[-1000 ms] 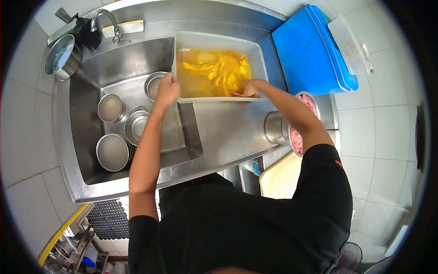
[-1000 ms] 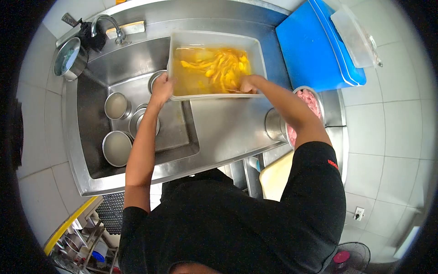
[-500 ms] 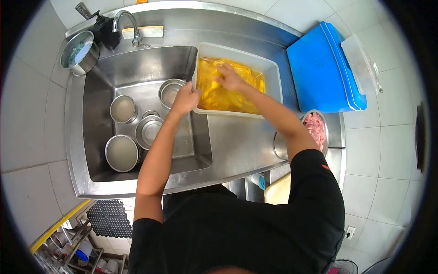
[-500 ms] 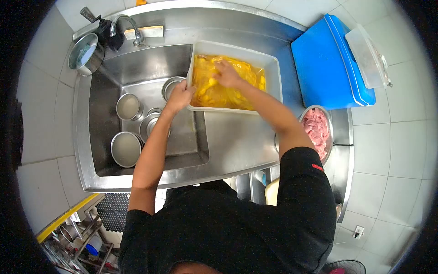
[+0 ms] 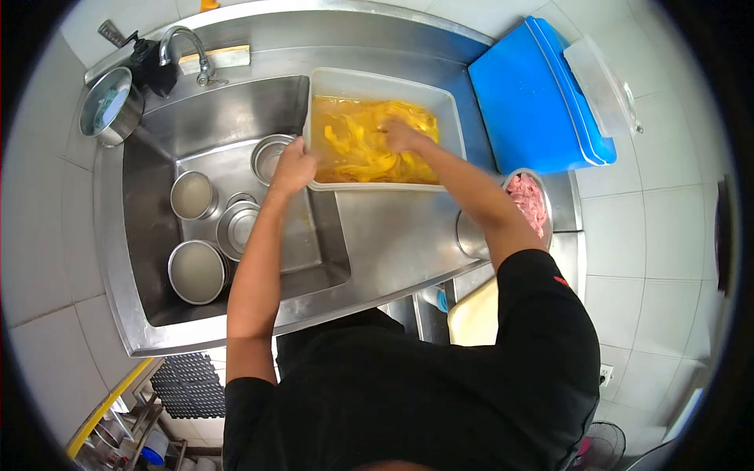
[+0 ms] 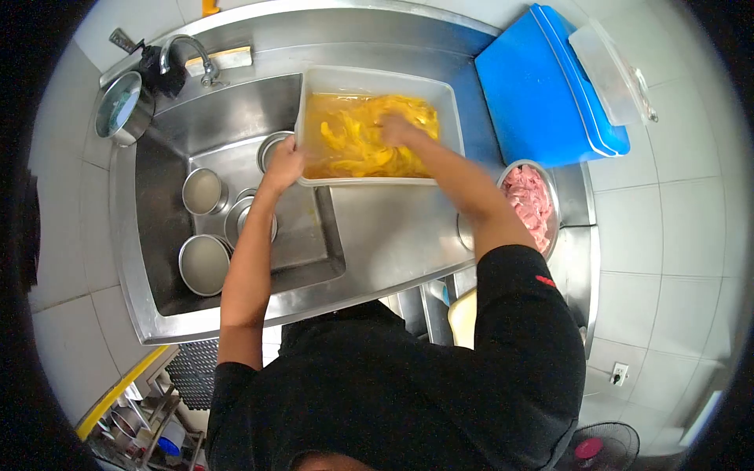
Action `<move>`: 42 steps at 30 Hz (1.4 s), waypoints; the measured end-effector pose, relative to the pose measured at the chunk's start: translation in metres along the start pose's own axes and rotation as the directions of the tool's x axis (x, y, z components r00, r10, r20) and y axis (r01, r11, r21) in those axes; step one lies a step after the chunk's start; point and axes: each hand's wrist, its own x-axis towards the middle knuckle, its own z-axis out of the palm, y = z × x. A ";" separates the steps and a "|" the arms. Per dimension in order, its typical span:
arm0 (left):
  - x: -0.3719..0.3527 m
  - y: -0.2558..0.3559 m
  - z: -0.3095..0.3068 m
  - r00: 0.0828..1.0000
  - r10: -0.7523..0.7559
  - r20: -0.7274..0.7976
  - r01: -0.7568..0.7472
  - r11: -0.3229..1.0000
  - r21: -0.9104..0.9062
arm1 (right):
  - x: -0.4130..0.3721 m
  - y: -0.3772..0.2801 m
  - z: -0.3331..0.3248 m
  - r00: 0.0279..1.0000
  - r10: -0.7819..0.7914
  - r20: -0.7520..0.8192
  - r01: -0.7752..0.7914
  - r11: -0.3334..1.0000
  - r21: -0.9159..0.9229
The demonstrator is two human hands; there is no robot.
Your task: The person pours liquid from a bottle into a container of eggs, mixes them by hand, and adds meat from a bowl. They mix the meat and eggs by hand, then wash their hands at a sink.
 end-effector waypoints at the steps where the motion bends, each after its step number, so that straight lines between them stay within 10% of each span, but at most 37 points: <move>1: -0.001 0.003 -0.001 1.000 0.001 0.012 -0.001 1.000 0.006 | 0.006 -0.010 0.007 0.998 -0.025 -0.049 0.026 1.000 0.007; 5: -0.010 0.017 -0.003 0.996 -0.085 0.007 0.084 0.993 0.082 | -0.012 -0.007 0.002 0.969 -0.183 -0.166 0.199 0.976 0.090; 10: -0.005 0.008 -0.002 0.999 -0.023 -0.035 0.025 0.998 0.062 | -0.011 0.044 -0.009 0.959 0.284 0.002 -0.284 0.959 0.012; 14: -0.001 0.007 0.007 0.999 -0.008 -0.043 0.012 0.996 0.085 | -0.035 0.020 -0.019 0.958 0.200 0.205 -0.159 0.967 -0.199; 20: 0.003 0.019 0.026 0.999 -0.051 0.004 0.050 0.991 0.123 | -0.065 -0.013 0.000 0.828 0.395 0.398 -0.532 0.777 0.336; 22: 0.005 0.023 0.029 0.998 -0.044 0.052 0.037 0.991 0.129 | -0.065 -0.031 -0.015 0.849 0.207 0.486 -0.362 0.898 0.250; 23: 0.004 0.025 0.031 0.997 -0.046 0.068 0.041 0.996 0.084 | -0.057 -0.025 0.006 0.961 0.145 0.234 -0.222 0.912 0.345; 27: 0.004 0.023 0.033 0.994 -0.060 0.096 0.048 0.991 0.127 | -0.029 -0.044 0.002 0.999 0.035 0.035 -0.048 0.847 0.530; 29: 0.008 0.017 0.035 0.993 -0.055 0.103 0.041 0.991 0.131 | -0.005 -0.045 0.006 0.874 -0.092 -0.476 0.092 0.995 -0.024; 32: 0.005 0.028 0.032 0.988 -0.089 0.123 0.070 0.986 0.151 | 0.030 -0.049 0.010 0.850 -0.295 -0.438 0.343 0.939 0.034; 36: 0.000 0.026 0.033 0.982 -0.127 0.138 0.121 0.991 0.051 | -0.011 -0.085 -0.010 0.962 -0.273 -0.024 0.271 0.937 0.219; 38: 0.009 0.017 0.033 0.994 0.021 0.107 -0.039 0.985 0.166 | -0.033 -0.071 0.000 0.935 -0.349 -0.068 0.356 0.915 0.191; 42: 0.009 0.023 0.031 0.969 -0.125 0.215 0.107 0.990 0.093 | -0.057 -0.016 0.016 0.939 -0.319 -0.130 0.337 0.929 0.154</move>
